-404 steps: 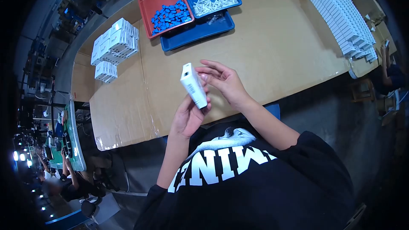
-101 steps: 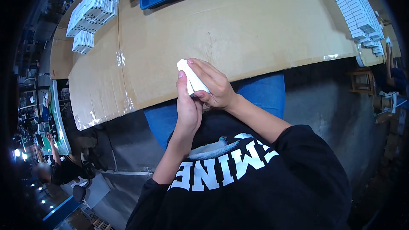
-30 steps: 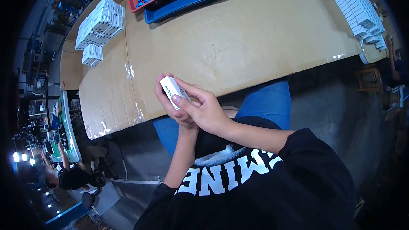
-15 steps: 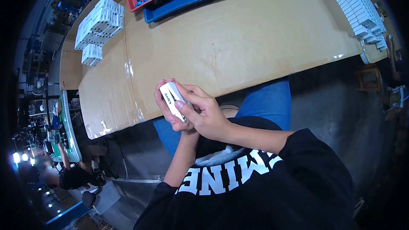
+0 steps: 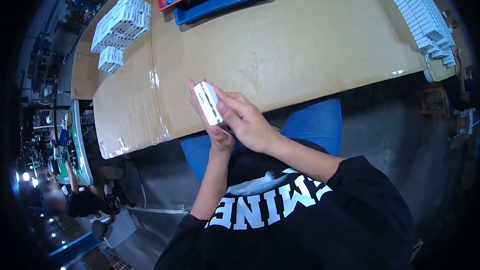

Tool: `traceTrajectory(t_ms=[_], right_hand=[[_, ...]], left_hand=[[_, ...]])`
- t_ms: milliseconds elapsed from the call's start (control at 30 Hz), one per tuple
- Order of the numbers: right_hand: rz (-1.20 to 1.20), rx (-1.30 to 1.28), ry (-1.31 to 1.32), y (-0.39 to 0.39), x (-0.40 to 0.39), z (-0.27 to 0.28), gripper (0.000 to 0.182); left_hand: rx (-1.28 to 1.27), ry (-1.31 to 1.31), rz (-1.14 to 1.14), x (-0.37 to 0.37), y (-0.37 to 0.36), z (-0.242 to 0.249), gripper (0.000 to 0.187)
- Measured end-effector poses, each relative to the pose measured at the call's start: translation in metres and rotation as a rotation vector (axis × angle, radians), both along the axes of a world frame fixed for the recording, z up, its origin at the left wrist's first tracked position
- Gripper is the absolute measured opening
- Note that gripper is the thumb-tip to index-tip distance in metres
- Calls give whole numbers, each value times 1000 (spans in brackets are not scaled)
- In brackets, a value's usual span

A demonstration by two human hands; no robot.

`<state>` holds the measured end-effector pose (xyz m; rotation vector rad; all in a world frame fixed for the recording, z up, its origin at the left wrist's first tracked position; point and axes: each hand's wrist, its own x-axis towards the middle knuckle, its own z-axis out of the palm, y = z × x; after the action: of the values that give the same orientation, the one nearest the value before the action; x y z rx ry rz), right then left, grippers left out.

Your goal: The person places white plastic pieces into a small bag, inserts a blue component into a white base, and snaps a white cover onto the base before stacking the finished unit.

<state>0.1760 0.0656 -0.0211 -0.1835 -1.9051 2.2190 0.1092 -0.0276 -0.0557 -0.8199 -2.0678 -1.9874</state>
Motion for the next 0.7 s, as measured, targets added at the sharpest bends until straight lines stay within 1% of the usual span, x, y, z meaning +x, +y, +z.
traceTrajectory(t_ms=[67,100,133,200,233,267,333,367,400,500,700], right_hand=[[137,-24,-59,18,-1,3,55],[192,-38,-138,26,0,3,61],[199,-38,-137,29,2,4,61],[62,618,-31,34,6,11,72],[28,573,103,38,6,11,81],[34,574,105,42,2,8,81],[105,735,427,50,-3,-2,81],[107,827,420,53,-3,-1,82],[115,827,422,56,-2,-2,82],[44,912,506,61,-4,-6,83],[52,836,582,59,-5,-14,81]], left_hand=[[-26,-162,-73,2,-9,-8,124],[17,-186,-164,-1,-11,-9,114],[16,-185,-157,2,-12,-10,114],[308,-625,-215,11,-11,-5,100],[333,-699,-234,11,-10,-1,84],[337,-698,-229,12,-10,4,84],[295,-1053,-404,16,-12,22,78],[298,-1103,-384,22,-8,36,75],[303,-1102,-379,23,-8,35,75],[284,-1131,-474,26,-8,38,75],[303,-1172,-403,33,-2,38,73]])
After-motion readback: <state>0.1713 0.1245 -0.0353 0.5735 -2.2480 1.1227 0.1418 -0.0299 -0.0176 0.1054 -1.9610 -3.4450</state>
